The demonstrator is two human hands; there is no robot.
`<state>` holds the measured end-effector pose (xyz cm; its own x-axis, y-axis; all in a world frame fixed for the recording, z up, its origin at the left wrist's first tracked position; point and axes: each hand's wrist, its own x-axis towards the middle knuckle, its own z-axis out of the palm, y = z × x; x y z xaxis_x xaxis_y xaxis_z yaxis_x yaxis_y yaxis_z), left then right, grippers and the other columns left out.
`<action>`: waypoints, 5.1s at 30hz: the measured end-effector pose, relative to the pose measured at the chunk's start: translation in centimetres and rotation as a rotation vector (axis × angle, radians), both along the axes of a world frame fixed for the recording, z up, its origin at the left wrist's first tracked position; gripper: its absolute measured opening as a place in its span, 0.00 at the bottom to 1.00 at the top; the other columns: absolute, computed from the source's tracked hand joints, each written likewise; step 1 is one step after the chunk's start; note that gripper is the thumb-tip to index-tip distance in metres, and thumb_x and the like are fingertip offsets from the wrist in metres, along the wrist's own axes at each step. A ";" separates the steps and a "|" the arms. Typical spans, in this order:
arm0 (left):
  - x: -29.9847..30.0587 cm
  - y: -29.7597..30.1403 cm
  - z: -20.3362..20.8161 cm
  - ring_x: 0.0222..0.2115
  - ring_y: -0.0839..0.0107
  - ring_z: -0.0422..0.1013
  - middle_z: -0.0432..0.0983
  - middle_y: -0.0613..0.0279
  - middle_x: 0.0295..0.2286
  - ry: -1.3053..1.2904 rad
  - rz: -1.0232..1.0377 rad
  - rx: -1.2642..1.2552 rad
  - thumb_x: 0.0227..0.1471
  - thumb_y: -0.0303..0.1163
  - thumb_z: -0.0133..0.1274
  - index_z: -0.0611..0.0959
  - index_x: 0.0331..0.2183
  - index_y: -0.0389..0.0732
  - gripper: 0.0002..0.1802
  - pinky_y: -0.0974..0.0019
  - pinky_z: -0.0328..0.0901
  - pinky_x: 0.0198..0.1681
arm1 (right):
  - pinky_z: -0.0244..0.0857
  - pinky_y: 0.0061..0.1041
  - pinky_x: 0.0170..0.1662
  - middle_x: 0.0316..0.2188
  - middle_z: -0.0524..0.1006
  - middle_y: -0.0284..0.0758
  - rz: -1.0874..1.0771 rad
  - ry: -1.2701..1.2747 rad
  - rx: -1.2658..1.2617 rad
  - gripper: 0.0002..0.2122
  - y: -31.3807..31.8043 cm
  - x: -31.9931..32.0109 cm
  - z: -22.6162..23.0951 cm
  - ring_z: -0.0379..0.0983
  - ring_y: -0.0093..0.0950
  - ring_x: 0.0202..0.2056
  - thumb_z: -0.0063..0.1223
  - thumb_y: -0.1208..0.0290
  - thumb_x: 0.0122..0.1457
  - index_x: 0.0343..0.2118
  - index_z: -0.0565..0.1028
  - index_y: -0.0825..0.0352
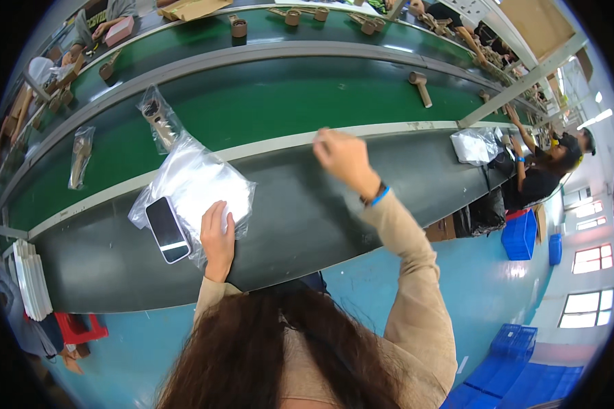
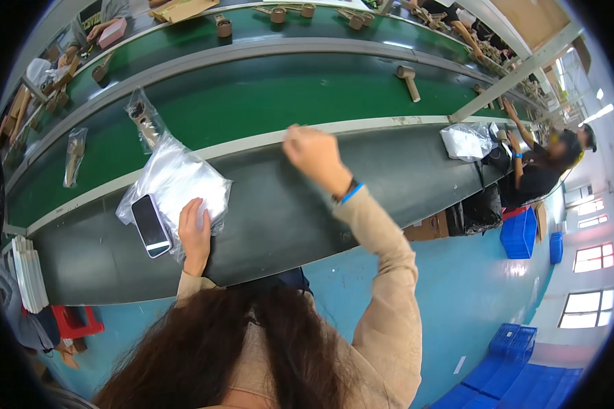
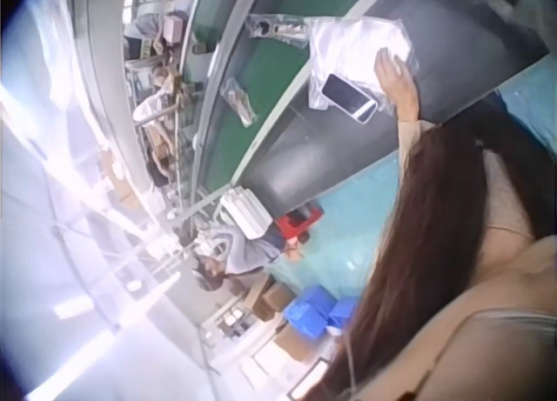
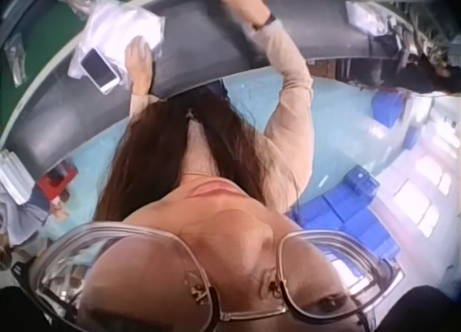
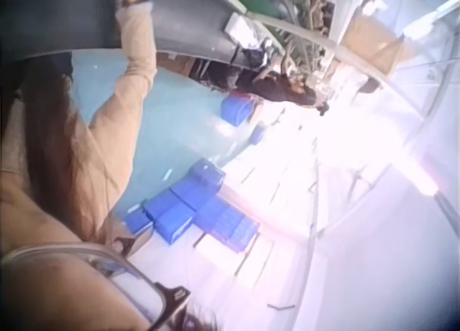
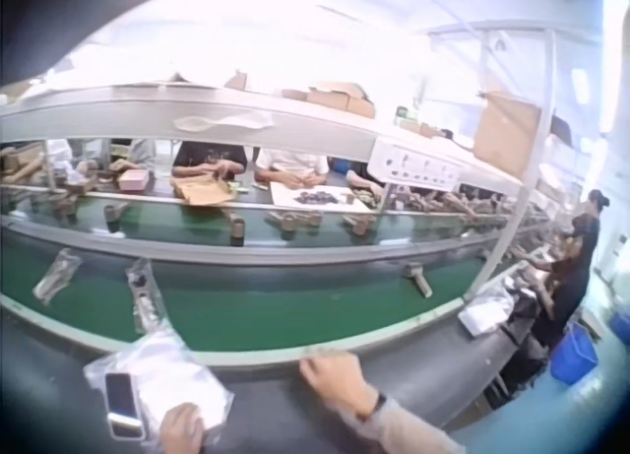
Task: Placing small electronic fans into plastic bags on a production line.
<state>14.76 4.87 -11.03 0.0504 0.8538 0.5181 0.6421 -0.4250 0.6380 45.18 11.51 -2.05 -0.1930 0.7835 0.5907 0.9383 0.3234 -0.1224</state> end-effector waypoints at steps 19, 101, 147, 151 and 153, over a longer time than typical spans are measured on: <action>0.3 -0.9 1.2 0.38 0.56 0.73 0.77 0.53 0.38 0.108 0.159 -0.012 0.39 0.13 0.51 0.81 0.39 0.36 0.21 0.58 0.68 0.42 | 0.72 0.34 0.37 0.45 0.74 0.33 -0.947 -0.844 -0.236 0.15 27.0 36.1 -9.6 0.73 0.32 0.45 0.45 0.67 0.61 0.51 0.71 0.54; -4.8 7.0 10.2 0.38 0.72 0.69 0.67 0.62 0.54 -0.477 -0.650 -0.634 0.44 0.18 0.53 0.73 0.55 0.40 0.32 0.72 0.69 0.39 | 0.64 0.22 0.45 0.34 0.73 0.31 0.827 1.023 -0.562 0.03 3.8 -13.2 -0.2 0.71 0.24 0.41 0.47 0.74 0.63 0.34 0.70 0.67; -1.8 2.0 1.0 0.27 0.66 0.77 0.81 0.55 0.27 -0.109 -0.074 -0.428 0.46 0.29 0.59 0.84 0.29 0.32 0.09 0.68 0.70 0.35 | 0.64 0.22 0.44 0.34 0.77 0.34 -0.007 1.103 -0.101 0.11 1.9 -2.0 -10.6 0.72 0.24 0.38 0.45 0.68 0.65 0.36 0.76 0.71; -2.1 1.8 1.9 0.27 0.65 0.78 0.80 0.53 0.24 -0.150 -0.063 -0.494 0.43 0.29 0.61 0.84 0.27 0.34 0.09 0.68 0.70 0.34 | 0.65 0.22 0.42 0.33 0.77 0.34 0.011 1.083 -0.112 0.09 1.7 -2.0 -10.8 0.73 0.24 0.36 0.46 0.70 0.64 0.35 0.76 0.71; -2.3 1.9 2.0 0.27 0.66 0.78 0.80 0.53 0.24 -0.152 -0.073 -0.522 0.43 0.30 0.61 0.84 0.27 0.35 0.08 0.68 0.70 0.34 | 0.65 0.22 0.42 0.33 0.77 0.34 0.013 1.076 -0.123 0.09 1.8 -1.7 -11.1 0.73 0.24 0.37 0.46 0.70 0.64 0.35 0.76 0.71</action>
